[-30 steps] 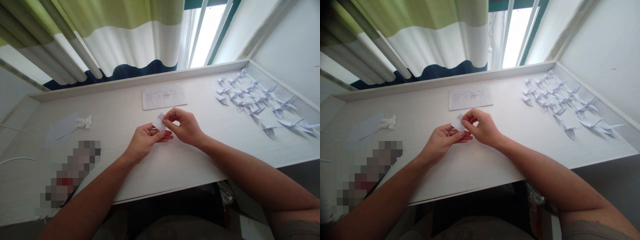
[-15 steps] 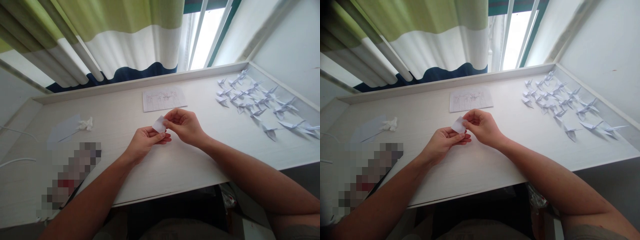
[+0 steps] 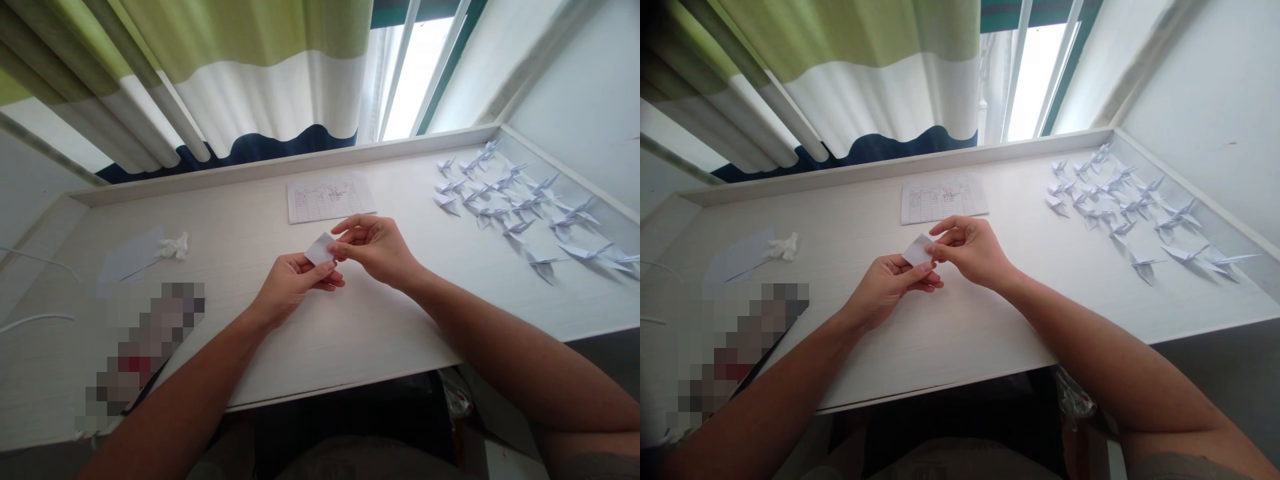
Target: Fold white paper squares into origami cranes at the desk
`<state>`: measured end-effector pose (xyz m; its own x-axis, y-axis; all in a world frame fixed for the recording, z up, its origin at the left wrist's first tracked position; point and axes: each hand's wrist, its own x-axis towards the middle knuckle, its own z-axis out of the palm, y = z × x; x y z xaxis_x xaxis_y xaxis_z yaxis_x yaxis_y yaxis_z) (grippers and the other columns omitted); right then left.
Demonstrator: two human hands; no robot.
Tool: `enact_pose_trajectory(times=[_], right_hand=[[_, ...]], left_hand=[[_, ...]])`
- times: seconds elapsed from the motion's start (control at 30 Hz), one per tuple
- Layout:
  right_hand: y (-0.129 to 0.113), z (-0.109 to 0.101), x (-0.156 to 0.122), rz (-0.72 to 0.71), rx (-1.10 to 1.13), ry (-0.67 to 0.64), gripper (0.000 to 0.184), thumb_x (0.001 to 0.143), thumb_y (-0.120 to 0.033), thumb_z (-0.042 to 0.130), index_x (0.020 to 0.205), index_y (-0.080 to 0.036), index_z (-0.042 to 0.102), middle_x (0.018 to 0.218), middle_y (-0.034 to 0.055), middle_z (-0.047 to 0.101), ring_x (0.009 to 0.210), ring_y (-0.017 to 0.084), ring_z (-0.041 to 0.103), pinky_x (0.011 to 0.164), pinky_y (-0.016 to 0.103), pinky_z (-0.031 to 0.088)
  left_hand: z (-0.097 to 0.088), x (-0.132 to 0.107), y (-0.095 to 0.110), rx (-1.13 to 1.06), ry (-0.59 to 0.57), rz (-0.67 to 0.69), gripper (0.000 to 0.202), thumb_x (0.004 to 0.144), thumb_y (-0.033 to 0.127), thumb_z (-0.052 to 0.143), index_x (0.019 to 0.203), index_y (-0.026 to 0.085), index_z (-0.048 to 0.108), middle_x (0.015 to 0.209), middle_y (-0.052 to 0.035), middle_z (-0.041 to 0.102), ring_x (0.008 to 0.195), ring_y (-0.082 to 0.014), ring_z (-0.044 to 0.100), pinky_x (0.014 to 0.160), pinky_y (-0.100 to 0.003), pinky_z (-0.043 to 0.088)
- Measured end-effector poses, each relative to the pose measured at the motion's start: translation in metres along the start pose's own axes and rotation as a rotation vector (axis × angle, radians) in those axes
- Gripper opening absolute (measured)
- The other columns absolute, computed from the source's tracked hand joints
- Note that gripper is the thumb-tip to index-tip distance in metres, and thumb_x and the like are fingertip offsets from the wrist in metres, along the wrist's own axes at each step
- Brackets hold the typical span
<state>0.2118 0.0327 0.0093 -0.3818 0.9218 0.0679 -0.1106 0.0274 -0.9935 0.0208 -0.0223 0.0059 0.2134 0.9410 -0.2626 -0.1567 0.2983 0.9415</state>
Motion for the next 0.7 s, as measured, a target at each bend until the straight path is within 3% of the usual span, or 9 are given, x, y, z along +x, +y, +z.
enact_pose_trajectory(times=[0.13,0.37,0.53,0.6,0.7], right_hand=[[0.004,-0.002,0.003,0.021,-0.027,-0.058,0.037,0.078,-0.047,0.092,0.092,-0.016,0.078,0.081,0.0049,0.079,0.075,0.018,0.074,0.074,0.035,0.062],[0.007,-0.012,0.006,0.06,0.017,-0.332,0.032,0.084,-0.043,0.089,0.097,-0.015,0.08,0.084,0.0044,0.079,0.079,0.017,0.073,0.073,0.032,0.061],[0.011,-0.013,0.009,0.01,-0.02,-0.236,0.037,0.081,-0.039,0.092,0.106,-0.018,0.077,0.064,-0.0069,0.062,0.061,0.011,0.065,0.062,0.027,0.057],[0.012,-0.013,0.01,0.015,-0.03,-0.206,0.036,0.079,-0.041,0.093,0.099,-0.017,0.074,0.066,-0.005,0.066,0.065,0.013,0.067,0.063,0.027,0.057],[0.014,-0.012,0.009,0.026,-0.069,-0.203,0.034,0.079,-0.04,0.093,0.084,-0.018,0.068,0.073,-0.0008,0.071,0.069,0.014,0.068,0.065,0.028,0.056]], left_hand=[[-0.003,0.001,0.001,0.049,-0.02,0.011,0.03,0.08,0.04,0.092,0.09,0.014,0.082,0.079,-0.007,0.081,0.075,-0.0191,0.077,0.076,-0.031,0.062],[-0.008,0.0,0.003,0.155,-0.154,-0.023,0.026,0.083,0.039,0.088,0.086,0.014,0.082,0.071,-0.0067,0.078,0.068,-0.0183,0.072,0.072,-0.032,0.058],[-0.005,0.0,0.002,0.169,-0.04,0.083,0.028,0.087,0.042,0.084,0.092,0.015,0.081,0.088,-0.0093,0.082,0.079,-0.0196,0.076,0.074,-0.032,0.059],[-0.003,0.001,0.001,0.149,0.02,0.104,0.029,0.086,0.042,0.085,0.088,0.015,0.077,0.092,-0.0102,0.082,0.08,-0.0201,0.076,0.074,-0.032,0.06],[-0.003,0.001,0.001,0.162,0.028,0.12,0.028,0.085,0.041,0.085,0.086,0.015,0.075,0.078,-0.0059,0.078,0.069,-0.0168,0.071,0.07,-0.031,0.058]])
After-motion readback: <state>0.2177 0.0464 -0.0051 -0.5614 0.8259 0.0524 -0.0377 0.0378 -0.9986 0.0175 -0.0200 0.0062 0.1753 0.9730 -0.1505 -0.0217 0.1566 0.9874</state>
